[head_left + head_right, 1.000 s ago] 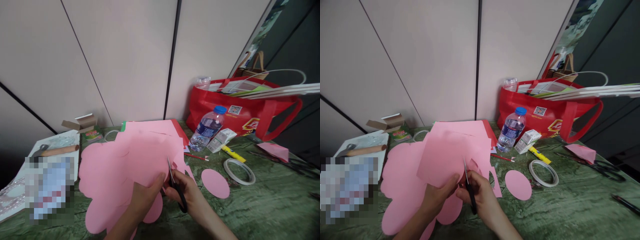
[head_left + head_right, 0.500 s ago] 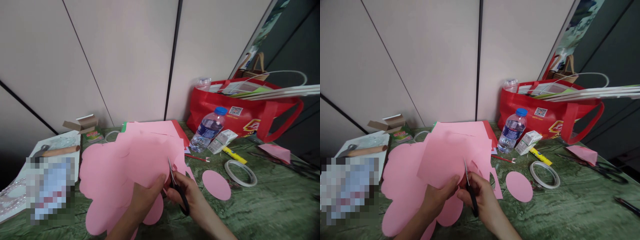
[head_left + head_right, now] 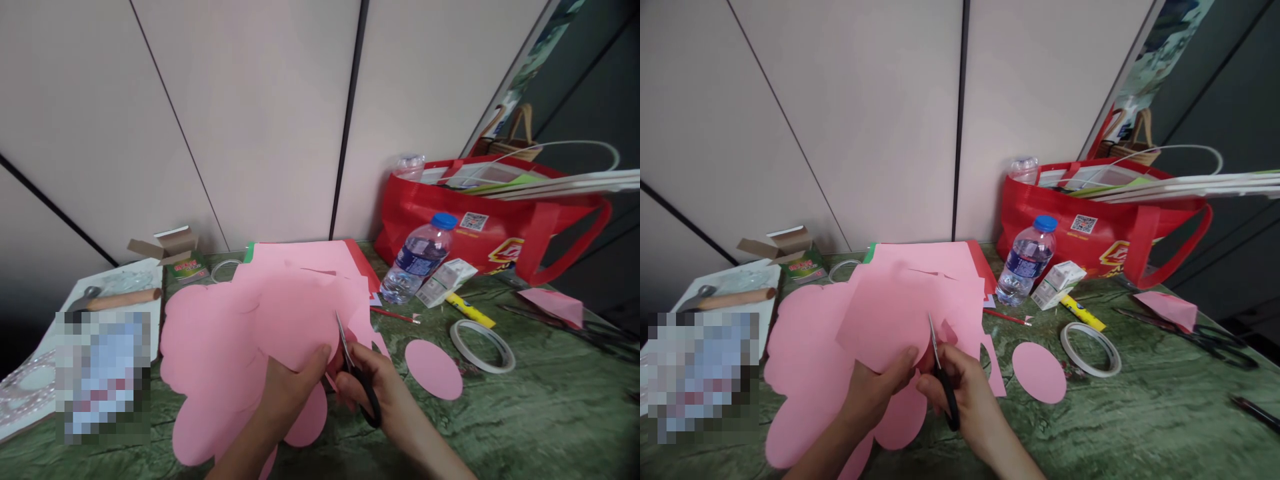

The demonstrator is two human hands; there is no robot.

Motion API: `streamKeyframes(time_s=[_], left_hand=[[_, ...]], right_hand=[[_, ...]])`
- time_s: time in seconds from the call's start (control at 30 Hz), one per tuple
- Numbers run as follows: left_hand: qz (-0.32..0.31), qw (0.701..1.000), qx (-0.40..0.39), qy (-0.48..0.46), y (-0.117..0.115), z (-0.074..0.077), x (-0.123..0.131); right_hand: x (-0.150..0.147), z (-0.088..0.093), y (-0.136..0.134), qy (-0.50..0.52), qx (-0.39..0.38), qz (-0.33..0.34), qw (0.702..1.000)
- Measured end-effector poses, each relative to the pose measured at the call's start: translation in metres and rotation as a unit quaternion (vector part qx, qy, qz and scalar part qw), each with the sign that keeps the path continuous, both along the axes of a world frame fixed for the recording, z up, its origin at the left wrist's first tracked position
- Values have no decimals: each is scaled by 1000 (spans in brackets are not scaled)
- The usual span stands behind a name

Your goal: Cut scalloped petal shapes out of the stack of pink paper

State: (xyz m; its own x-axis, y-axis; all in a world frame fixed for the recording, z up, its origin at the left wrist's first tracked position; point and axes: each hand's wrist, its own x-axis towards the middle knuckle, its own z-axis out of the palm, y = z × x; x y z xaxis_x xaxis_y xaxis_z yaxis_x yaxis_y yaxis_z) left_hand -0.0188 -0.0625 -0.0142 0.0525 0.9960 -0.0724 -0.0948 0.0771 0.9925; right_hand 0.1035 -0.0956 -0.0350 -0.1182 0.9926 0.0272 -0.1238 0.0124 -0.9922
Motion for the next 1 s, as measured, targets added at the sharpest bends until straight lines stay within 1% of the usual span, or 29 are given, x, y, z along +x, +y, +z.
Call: streamKeyframes(time_s=[0.13,0.23,0.43,0.7,0.87,1.0], left_hand=[[-21,1000,-9,17,1,0,-3],[-24,1000,-9,13,2,-1,-4],[-15,1000,-1,3,4,0,-4],[4,1000,-2,12,5,-1,-4],[8,1000,1,17,6,-3,-5],[12,1000,9,20,6,-3,-5]], right_hand=[[0,-2,0,-10,-17,-2,1000],[0,-3,0,-6,-24,-9,1000],[0,-3,0,-4,-36,-12,999],[0,3,-1,-1,-33,-10,999],[1,1,0,6,-49,-8,999],[1,-2,0,13,-47,-6,999]])
